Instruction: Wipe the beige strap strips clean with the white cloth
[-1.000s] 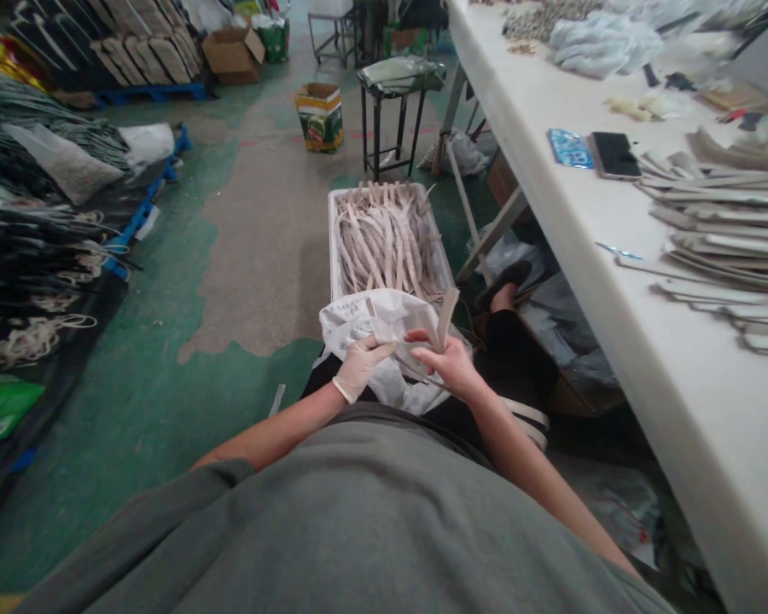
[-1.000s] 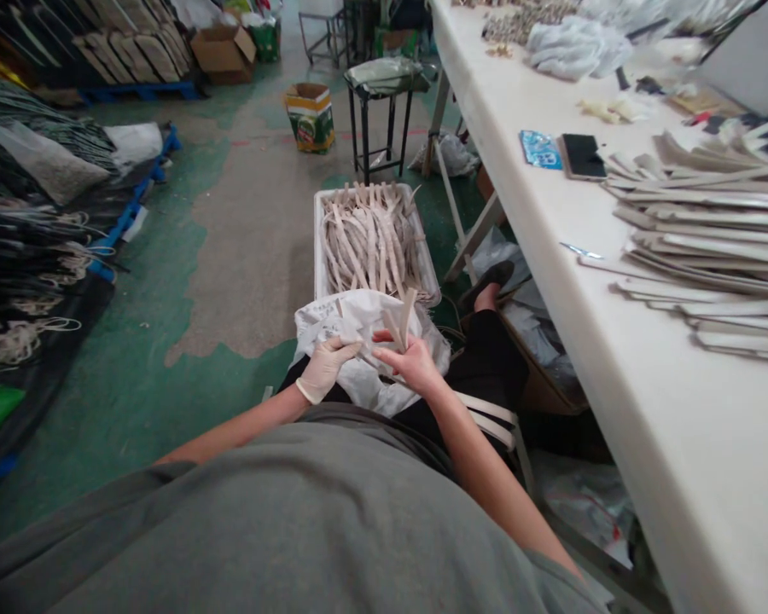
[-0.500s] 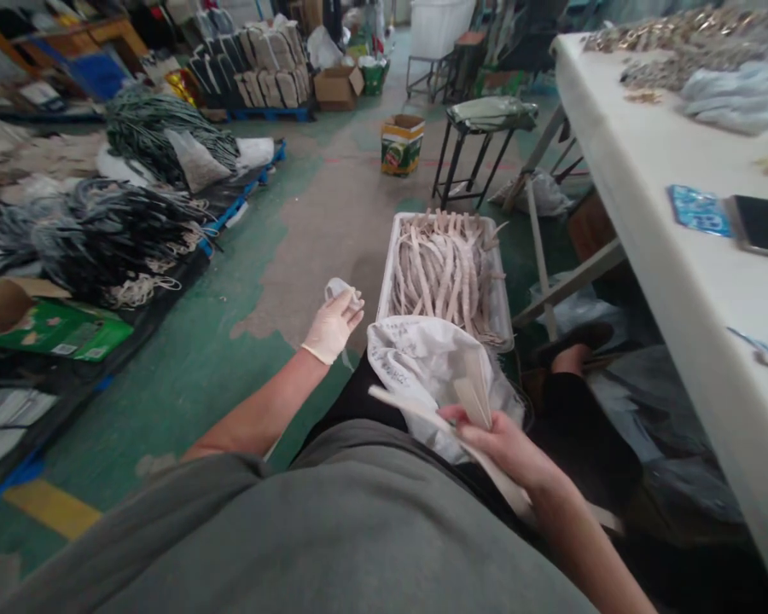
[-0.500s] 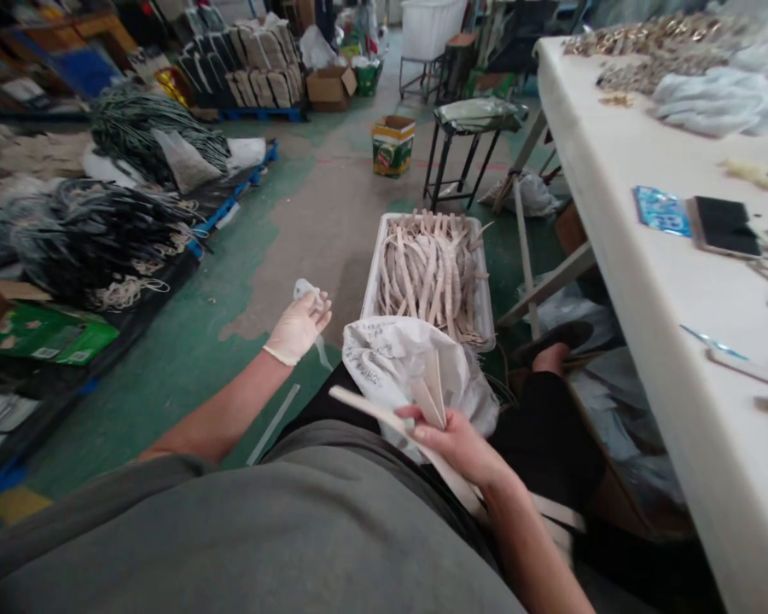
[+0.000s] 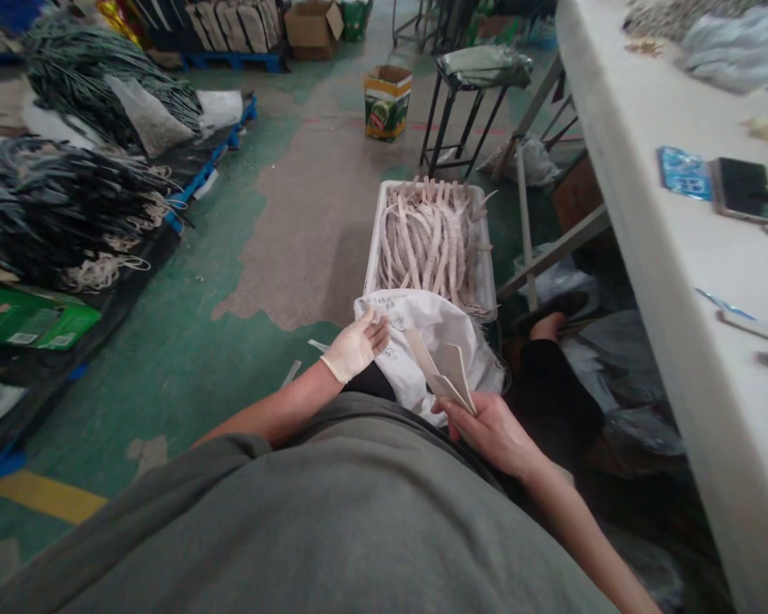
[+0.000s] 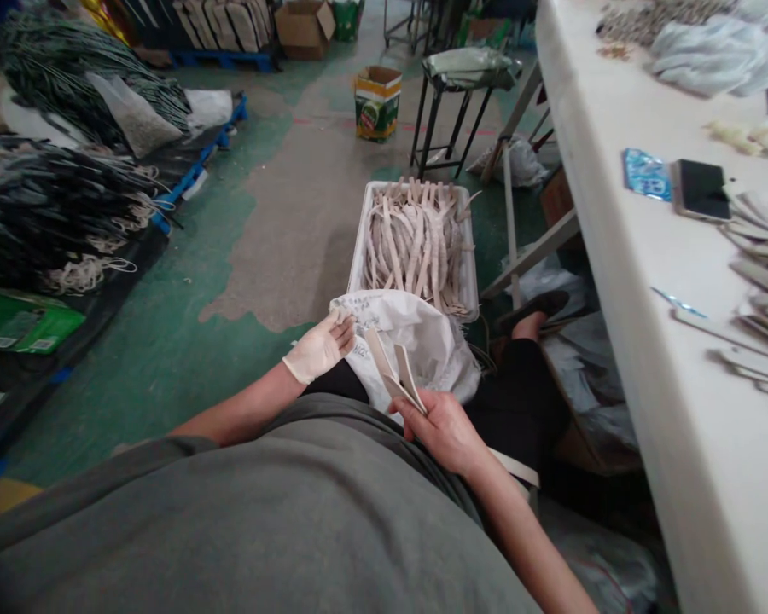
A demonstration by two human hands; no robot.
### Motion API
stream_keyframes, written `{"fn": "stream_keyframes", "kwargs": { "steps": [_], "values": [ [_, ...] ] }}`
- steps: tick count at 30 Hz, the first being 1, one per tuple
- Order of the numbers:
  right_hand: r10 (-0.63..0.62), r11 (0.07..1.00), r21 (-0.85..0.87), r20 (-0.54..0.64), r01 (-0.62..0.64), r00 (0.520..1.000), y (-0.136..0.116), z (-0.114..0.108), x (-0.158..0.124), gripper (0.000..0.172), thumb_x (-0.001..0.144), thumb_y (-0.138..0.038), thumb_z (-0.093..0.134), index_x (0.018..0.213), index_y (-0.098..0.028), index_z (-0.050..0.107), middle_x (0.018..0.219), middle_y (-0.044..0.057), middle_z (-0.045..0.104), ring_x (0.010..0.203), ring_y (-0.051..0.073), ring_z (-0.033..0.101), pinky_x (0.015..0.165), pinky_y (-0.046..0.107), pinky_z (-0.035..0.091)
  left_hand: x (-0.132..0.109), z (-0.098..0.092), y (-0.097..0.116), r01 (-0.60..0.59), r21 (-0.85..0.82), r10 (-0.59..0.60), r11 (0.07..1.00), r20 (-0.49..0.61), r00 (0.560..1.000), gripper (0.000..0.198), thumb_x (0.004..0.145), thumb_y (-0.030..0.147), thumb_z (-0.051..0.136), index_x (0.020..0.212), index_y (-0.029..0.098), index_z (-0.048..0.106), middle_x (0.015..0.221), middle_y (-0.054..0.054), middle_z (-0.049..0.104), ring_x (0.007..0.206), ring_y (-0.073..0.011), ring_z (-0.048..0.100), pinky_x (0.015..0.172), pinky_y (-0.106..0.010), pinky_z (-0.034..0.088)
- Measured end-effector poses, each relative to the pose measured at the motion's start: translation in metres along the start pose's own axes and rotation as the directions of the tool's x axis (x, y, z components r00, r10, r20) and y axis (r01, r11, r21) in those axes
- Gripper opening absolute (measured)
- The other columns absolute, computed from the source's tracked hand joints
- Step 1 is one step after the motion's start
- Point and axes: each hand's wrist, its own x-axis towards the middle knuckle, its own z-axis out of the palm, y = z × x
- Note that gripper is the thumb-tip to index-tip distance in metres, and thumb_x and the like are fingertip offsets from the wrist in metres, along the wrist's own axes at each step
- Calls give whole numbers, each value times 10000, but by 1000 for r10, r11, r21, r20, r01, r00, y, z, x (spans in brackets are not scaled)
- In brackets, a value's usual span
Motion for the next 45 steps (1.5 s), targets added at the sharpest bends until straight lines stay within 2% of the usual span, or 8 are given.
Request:
{"fn": "stream_keyframes", "kwargs": {
  "steps": [3,11,16,20,24,34,40,45],
  "values": [
    [-7,996,-85,4,8,1000,-5,4,3,433,939,-513,461,807,-197,726,563,20,655,540,183,592,565,282,428,-2,-2,-10,-67,86,68,994,-1,998,162,873,282,752,851,145,668,824,-38,728,702,-113,679,725,-231,529],
    [-36,973,-230,-16,31,999,-11,18,21,431,947,-476,429,702,-218,673,560,26,672,553,189,618,565,280,400,3,-9,-27,-128,121,125,984,38,991,244,760,294,852,852,157,673,826,-26,729,728,-121,682,790,-258,534],
    [1,967,-256,-26,-7,1000,-7,18,27,406,944,-470,423,789,-218,701,584,31,699,572,200,646,574,283,408,4,-9,-27,-91,115,86,989,45,995,248,756,299,854,851,156,676,819,-32,722,728,-125,672,796,-267,531],
    [18,967,-252,-18,-22,1000,-6,17,29,398,937,-470,429,762,-221,685,567,22,683,551,193,630,569,280,401,5,-9,-24,-19,49,21,999,-34,999,205,799,268,820,813,161,646,744,-1,688,646,-106,640,698,-243,515],
    [-12,977,-215,-3,11,1000,-8,18,28,422,948,-493,427,723,-223,661,558,18,669,541,184,617,572,276,405,5,-13,-18,22,10,-21,1000,-64,998,279,817,332,810,753,157,603,670,17,641,596,-90,617,656,-226,502],
    [-39,961,-271,29,46,999,-13,24,27,366,943,-444,429,758,-228,659,611,40,693,600,207,652,589,285,409,8,-18,-20,-57,78,61,995,-48,997,365,722,427,871,797,165,628,763,-6,694,710,-123,666,767,-257,517],
    [-2,957,-289,-5,0,1000,-13,23,29,349,938,-443,452,776,-234,679,613,44,690,598,212,653,580,284,409,4,-16,-20,-46,97,48,994,-18,999,285,822,393,799,825,156,641,791,-30,702,707,-127,672,748,-254,525],
    [-3,958,-286,-10,0,1000,-11,22,30,373,944,-464,441,767,-234,676,614,48,689,592,213,648,576,287,407,0,-16,-18,-26,88,24,996,21,999,204,899,339,714,839,152,657,865,-64,719,766,-149,687,812,-285,539]
  ]
}}
